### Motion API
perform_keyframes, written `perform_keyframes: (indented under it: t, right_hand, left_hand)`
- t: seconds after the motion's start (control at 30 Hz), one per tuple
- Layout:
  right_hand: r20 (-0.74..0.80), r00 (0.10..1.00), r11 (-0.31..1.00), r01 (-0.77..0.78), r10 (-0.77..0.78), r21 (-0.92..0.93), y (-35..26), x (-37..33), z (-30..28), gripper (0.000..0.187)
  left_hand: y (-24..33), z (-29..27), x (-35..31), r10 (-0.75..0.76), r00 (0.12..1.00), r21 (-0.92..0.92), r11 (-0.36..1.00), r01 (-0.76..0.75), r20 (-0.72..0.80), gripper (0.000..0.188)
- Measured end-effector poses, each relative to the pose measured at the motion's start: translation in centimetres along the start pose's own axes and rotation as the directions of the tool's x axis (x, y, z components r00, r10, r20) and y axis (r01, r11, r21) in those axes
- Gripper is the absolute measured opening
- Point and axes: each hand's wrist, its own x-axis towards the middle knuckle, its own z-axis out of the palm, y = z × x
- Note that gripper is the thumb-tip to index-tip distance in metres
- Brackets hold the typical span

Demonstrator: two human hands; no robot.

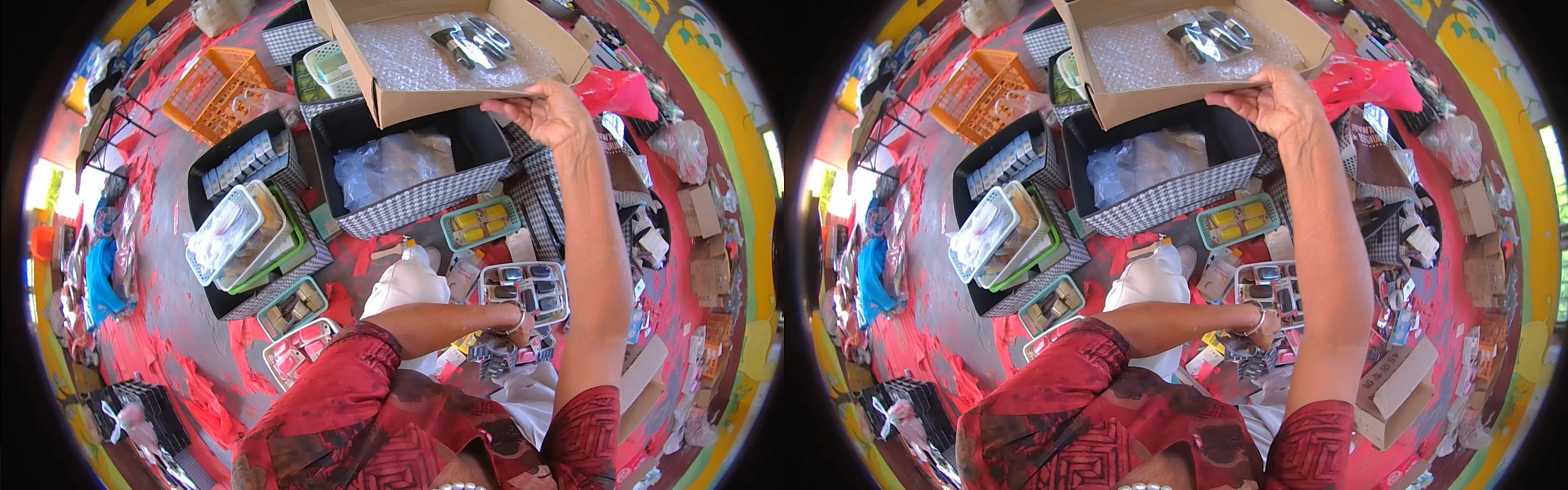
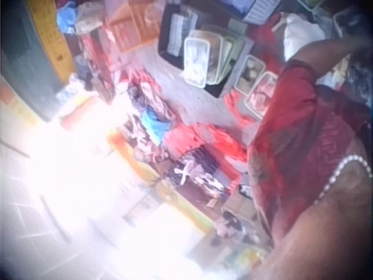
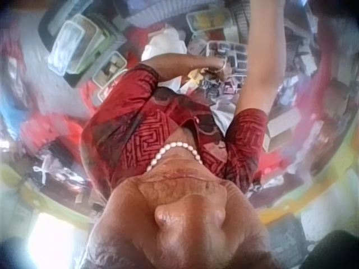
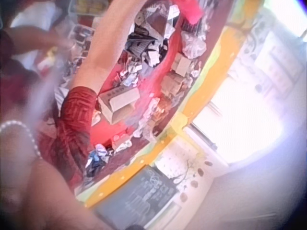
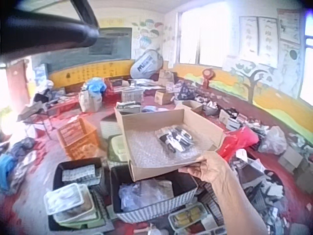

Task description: The person sits on the floor and sorts small packaged electronics from a pile into a black storage bin. They pick up items one by one, inspect them, and place them into the bin, occasionally moving other containers to make space.

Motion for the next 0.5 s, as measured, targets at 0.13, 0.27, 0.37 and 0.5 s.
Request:
perform_keyframes:
  t: [0.13, 0.27, 0.37, 0.5]
  right_hand:
    - [-0.002, 1.000, 0.999, 0.023, -0.023, 0.037, -3.5, -2.5, -1.1, 0.040]
    - [0.097, 0.993, 0.997, 0.066, -0.070, 0.037, -8.4, -6.6, -2.4, 0.047]
    - [0.113, 0.990, 0.996, 0.082, -0.086, 0.043, -11.9, -10.7, -4.3, 0.049]
    - [0.056, 0.989, 0.991, 0.134, -0.134, 0.009, -15.0, -17.3, -7.8, 0.043]
  left_hand:
    - [-0.5, 0.5, 1.0, 0.158, 0.986, 0.167, 0.972, -0.164, 0.045, 0.033]
    - [-1.8, 2.3, 2.7, 0.067, 0.995, -0.016, 0.998, -0.069, -0.070, 0.033]
    - [-3.1, 3.2, 4.1, 0.262, 0.965, 0.086, 0.962, -0.258, -0.034, 0.034]
    - [-3.7, 3.5, 4.2, 0.144, 0.989, -0.192, 0.970, -0.149, -0.037, 0.027]
